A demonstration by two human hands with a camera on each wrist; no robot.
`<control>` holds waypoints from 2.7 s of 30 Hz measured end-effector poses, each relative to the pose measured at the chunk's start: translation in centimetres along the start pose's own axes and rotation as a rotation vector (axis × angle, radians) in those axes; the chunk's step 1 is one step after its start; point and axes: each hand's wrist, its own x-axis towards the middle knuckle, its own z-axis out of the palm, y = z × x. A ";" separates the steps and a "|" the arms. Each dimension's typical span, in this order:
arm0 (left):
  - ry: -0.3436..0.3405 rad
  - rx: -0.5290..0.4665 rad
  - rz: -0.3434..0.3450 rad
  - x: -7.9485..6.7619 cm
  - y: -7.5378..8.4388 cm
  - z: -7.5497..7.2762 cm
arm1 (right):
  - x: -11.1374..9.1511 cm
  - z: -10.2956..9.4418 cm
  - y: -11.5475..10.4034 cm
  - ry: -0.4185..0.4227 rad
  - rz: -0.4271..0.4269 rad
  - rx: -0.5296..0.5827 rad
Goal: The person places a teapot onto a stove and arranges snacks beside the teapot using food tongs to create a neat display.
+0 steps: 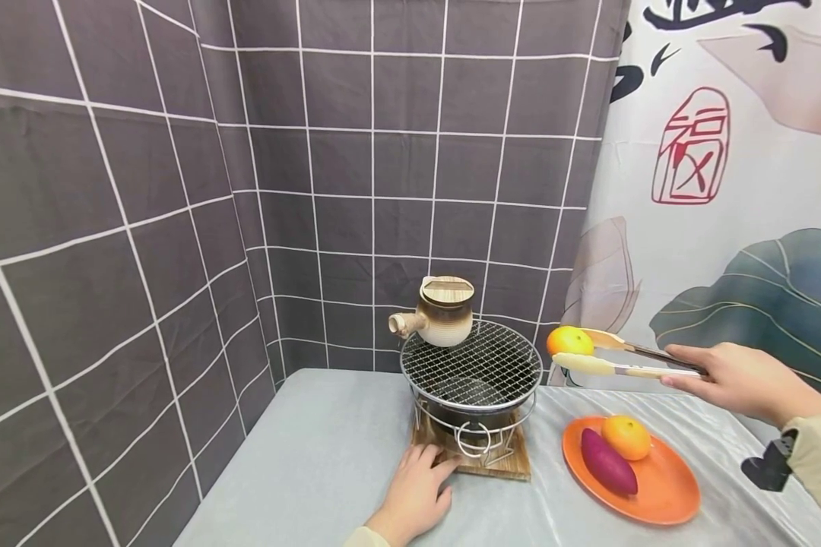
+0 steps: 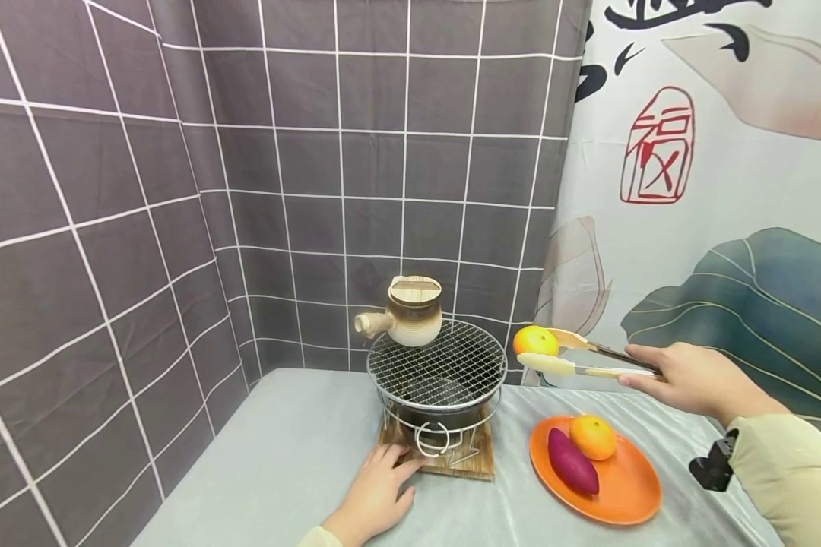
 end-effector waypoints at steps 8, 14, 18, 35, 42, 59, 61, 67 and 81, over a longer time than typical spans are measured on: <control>-0.006 0.004 0.000 0.0 0.0 -0.1 | 1.4 -0.4 -1.3 0.004 -0.032 0.020; -0.003 0.001 0.000 0.1 0.0 -0.3 | 2.5 -0.7 -2.2 0.022 -0.051 0.006; -0.002 -0.005 -0.001 0.1 0.1 -0.4 | 3.2 -0.8 -2.8 0.021 -0.054 0.006; -0.013 -0.008 -0.012 0.2 0.1 -0.6 | 6.3 -0.7 -5.7 0.060 -0.120 0.025; -0.012 0.005 -0.005 0.0 0.0 -0.3 | 7.1 -0.1 -6.7 0.110 -0.154 0.034; 0.018 0.002 0.004 0.0 0.0 -0.1 | 8.1 0.5 -8.1 0.090 -0.161 0.058; 0.018 0.002 0.003 -0.1 -0.1 -0.1 | 8.2 0.6 -8.2 0.092 -0.162 0.058; 0.008 0.005 0.001 -0.1 0.0 -0.1 | 8.5 0.7 -8.7 0.096 -0.166 0.059; 0.008 0.013 -0.002 -0.1 -0.1 0.2 | 8.9 1.1 -8.8 0.094 -0.180 0.039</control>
